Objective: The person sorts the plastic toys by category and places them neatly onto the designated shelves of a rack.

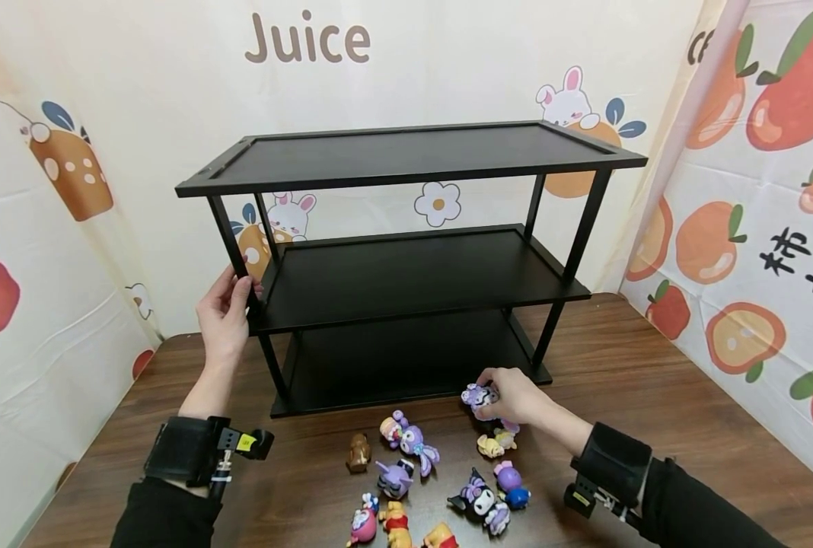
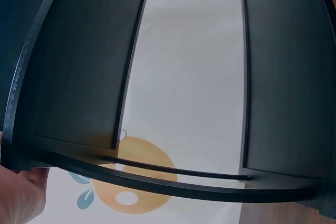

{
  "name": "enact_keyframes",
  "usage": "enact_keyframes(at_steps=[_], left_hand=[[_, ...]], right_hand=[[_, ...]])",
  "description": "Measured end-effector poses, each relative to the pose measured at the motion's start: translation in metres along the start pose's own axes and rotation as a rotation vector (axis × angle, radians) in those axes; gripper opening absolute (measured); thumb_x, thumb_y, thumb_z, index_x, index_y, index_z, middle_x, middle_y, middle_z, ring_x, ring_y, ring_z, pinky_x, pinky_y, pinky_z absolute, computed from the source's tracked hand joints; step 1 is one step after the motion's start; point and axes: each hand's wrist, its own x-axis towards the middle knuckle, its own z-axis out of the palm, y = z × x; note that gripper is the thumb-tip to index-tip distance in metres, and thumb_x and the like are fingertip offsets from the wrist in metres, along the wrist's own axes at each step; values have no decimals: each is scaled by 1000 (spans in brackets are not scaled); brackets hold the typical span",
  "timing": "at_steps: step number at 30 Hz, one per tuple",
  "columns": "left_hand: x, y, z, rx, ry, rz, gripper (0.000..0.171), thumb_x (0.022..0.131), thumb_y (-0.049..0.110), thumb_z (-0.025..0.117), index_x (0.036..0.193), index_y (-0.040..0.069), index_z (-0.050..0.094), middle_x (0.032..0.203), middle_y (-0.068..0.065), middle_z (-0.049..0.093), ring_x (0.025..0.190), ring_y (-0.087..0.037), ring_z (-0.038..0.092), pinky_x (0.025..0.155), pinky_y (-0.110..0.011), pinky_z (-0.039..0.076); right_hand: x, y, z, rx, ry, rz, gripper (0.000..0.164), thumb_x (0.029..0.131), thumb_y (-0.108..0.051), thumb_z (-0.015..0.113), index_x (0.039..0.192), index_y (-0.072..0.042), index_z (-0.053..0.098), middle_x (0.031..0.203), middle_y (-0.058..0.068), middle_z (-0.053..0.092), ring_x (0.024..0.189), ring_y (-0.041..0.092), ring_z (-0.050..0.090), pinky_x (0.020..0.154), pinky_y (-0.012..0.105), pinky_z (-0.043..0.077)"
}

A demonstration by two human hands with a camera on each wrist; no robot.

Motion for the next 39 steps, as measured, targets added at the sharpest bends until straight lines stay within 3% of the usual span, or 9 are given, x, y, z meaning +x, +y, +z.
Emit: enact_keyframes(at_steps=[7,15,21,28,34,39], left_hand=[[-4,15,6,11,-5,6,29,89,-2,47,116,-7,55,76,-3,58,69,-10,57,68,-18,44],[-5,15,7,17,8,-14,29,89,-1,47,116,-7,55,76,-3,58,69,-11,57,67,-18,44],[-5,16,7,24,12,-15,29,89,0,47,116,-6,55,76,-3,59,69,-11,57,68,-18,44],[-5,12,6,25,13,-15,29,89,0,48,116,-4,56,77,-5,59,70,-11,57,70,-17,44],[-3,1,1,24,12,-22,29,89,2,48,117,-2,56,78,-4,59,71,-12,57,70,-18,44],[-4,7,3,16,13,-23,30,89,1,48,117,-2,56,77,-2,59,71,-12,57,71,-18,44]], right_hand=[[1,-1,-14,-131,-45,-28,37,63,-13,79,95,-5,62,89,9,59,72,16,49,62,31,43],[0,-6,-26,-315,-149,-99,32,56,-6,80,83,-6,63,81,4,58,71,14,50,57,31,45],[1,-15,-32,-543,-271,-132,33,50,1,79,73,-11,60,75,-1,54,72,18,50,54,31,46],[5,-27,-28,-827,-406,-151,35,48,-6,85,60,-16,54,68,-3,48,70,18,48,55,29,45],[7,-30,-26,-918,-438,-190,33,48,-11,86,63,-16,57,77,0,53,74,18,48,62,29,44],[10,-29,-31,-890,-497,-219,32,51,-10,85,71,-17,62,82,-2,54,81,17,49,69,32,42]])
